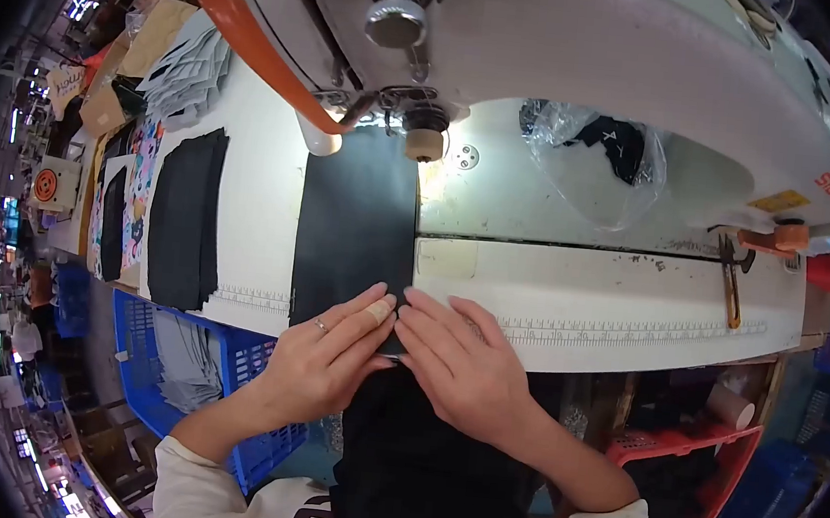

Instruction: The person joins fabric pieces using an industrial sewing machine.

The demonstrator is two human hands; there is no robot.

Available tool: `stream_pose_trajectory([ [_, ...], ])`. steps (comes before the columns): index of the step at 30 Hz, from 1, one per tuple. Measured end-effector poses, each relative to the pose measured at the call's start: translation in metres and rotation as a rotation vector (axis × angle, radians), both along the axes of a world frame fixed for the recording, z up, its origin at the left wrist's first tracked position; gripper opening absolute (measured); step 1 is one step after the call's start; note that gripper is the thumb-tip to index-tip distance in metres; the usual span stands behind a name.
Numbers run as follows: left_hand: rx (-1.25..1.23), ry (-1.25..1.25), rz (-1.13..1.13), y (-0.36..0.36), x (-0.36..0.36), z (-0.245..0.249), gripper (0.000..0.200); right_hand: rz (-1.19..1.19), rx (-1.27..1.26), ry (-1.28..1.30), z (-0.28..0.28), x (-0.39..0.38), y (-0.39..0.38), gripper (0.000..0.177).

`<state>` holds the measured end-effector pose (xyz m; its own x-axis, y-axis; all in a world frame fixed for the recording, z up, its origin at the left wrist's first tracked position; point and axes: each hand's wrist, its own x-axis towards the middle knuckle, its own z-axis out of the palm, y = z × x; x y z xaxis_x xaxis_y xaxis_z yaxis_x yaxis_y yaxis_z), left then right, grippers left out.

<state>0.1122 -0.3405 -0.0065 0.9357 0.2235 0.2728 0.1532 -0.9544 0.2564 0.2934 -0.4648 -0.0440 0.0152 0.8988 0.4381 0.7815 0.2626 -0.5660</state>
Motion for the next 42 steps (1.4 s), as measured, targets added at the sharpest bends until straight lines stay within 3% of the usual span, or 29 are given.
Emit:
stream_pose_trajectory([
  [6,-0.251,-0.017,-0.008,0.025,-0.002,-0.005,0.039,0.113,-0.036,-0.085,0.004,0.005,0.009,0.031],
  [15,-0.259,-0.003,0.021,0.060,0.017,-0.012,0.052,0.166,-0.063,-0.150,0.012,0.010,0.015,0.030],
  [31,-0.220,-0.058,0.079,0.103,0.044,-0.021,0.046,0.143,-0.079,-0.110,0.017,0.033,0.065,0.030],
  [39,-0.247,-0.068,0.109,0.130,0.062,-0.024,0.039,0.150,-0.053,-0.221,0.013,0.054,0.093,0.033],
  [42,-0.125,-0.097,0.070,0.140,0.065,-0.029,0.034,0.132,-0.079,-0.298,0.014,0.062,0.103,0.036],
])
